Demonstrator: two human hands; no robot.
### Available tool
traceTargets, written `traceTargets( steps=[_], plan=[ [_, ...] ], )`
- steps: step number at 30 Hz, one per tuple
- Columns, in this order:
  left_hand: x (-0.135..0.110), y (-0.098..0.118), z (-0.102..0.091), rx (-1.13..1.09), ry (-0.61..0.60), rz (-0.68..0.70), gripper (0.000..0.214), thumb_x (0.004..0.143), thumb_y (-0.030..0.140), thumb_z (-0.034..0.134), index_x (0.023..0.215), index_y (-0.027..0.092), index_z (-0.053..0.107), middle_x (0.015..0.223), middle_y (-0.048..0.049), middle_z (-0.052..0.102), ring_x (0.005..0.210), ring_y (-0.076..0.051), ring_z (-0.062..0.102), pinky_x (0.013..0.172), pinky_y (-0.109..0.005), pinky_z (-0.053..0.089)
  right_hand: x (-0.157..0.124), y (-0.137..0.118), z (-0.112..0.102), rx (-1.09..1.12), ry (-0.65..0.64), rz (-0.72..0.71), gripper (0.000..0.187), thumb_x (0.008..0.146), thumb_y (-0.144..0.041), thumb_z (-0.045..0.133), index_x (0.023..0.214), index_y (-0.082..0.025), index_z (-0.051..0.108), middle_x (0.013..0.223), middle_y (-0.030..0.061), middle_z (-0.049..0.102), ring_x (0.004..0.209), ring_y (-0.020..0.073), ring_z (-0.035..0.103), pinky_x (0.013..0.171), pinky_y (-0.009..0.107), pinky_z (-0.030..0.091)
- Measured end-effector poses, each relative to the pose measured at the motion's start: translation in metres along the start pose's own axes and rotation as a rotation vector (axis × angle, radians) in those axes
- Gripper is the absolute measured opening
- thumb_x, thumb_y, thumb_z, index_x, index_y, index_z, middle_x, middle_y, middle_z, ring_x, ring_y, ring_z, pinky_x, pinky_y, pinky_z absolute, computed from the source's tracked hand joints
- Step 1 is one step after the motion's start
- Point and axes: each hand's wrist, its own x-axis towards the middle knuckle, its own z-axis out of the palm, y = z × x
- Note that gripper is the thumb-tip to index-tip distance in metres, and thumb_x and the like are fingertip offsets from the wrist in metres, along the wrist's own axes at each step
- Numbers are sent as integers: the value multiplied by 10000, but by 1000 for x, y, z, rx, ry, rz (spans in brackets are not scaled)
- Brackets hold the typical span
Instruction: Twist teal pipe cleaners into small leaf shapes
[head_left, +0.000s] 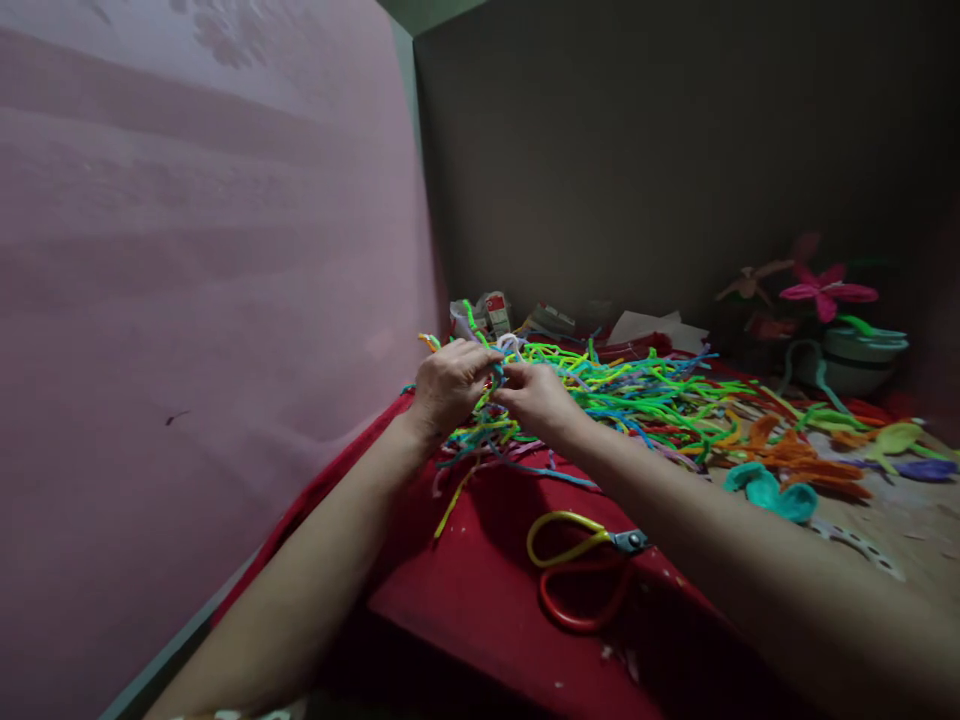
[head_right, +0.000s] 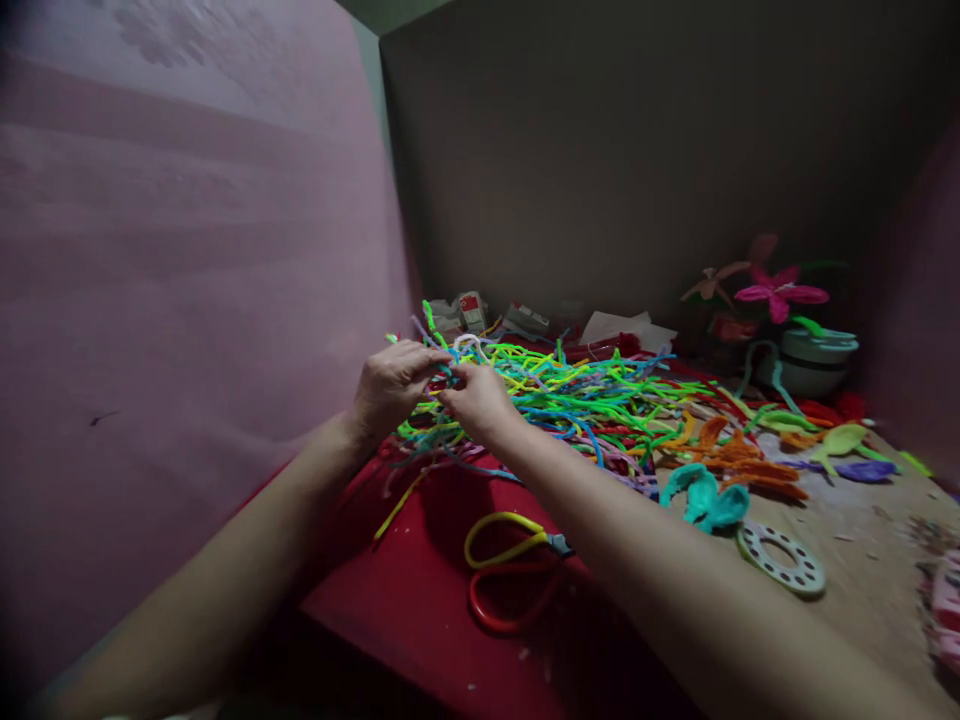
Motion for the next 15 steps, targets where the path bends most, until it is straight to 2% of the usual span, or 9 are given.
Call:
traceTargets(
  steps=[2,4,5,7,8,10,12,14,15],
  plan=[
    [-1,2,3,-173,37,-118,246,746,170,497,925,182,665,856,-48,658,806,-148,578,774,-267,435,6,3,8,34,16,8,260,782,-234,479,539,-156,429,472,-72,318,453,30,271,433,177,231],
    [-2,-1,10,-454,57,-296,342,746,194,505,1080,190,584,905,-38,640,764,-127,578,705,-239,453,4,3,10,107,33,24,307,809,-300,472,542,-152,447,470,-70,329,449,28,259,425,173,234],
    [-2,-4,15,-603,23,-369,401,759,229,504,1158,195,523,928,-39,629,733,-117,575,661,-225,456,2,3,8,149,36,35,305,809,-320,483,560,-145,476,473,-68,347,446,27,262,421,170,236],
    [-4,-11,27,-799,-115,-409,441,810,334,453,1228,196,456,969,-54,611,737,-115,574,642,-219,452,0,4,3,210,48,56,287,799,-329,509,585,-136,519,478,-62,384,436,24,278,410,165,233],
    [-5,-14,33,-806,-203,-400,438,833,380,410,1225,191,462,970,-61,608,758,-122,573,664,-228,453,1,5,-1,228,63,66,285,791,-328,520,581,-136,525,475,-58,399,427,23,289,401,164,226],
    [-8,-18,47,-660,-294,-350,427,850,441,350,1119,177,550,913,-56,612,793,-135,557,714,-248,446,3,5,-9,229,104,72,300,782,-332,527,556,-134,522,451,-56,397,402,21,296,388,168,213],
    [-11,-20,60,-558,-341,-318,357,779,461,482,906,167,641,825,-34,613,834,-156,530,776,-269,428,4,0,-18,228,149,64,265,771,-321,549,593,-124,553,456,-53,414,398,21,317,393,172,224],
    [-13,-23,70,-500,-361,-313,277,688,431,599,703,159,648,732,-13,597,853,-170,506,821,-282,407,-1,-14,-27,233,179,39,243,776,-328,551,653,-121,586,490,-47,452,411,24,346,402,175,243],
    [-14,-24,73,-472,-363,-321,267,681,416,605,637,154,633,685,-6,582,830,-169,503,818,-286,406,-6,-24,-32,241,199,14,243,781,-337,546,668,-128,596,496,-48,458,410,26,355,399,177,243]
  ],
)
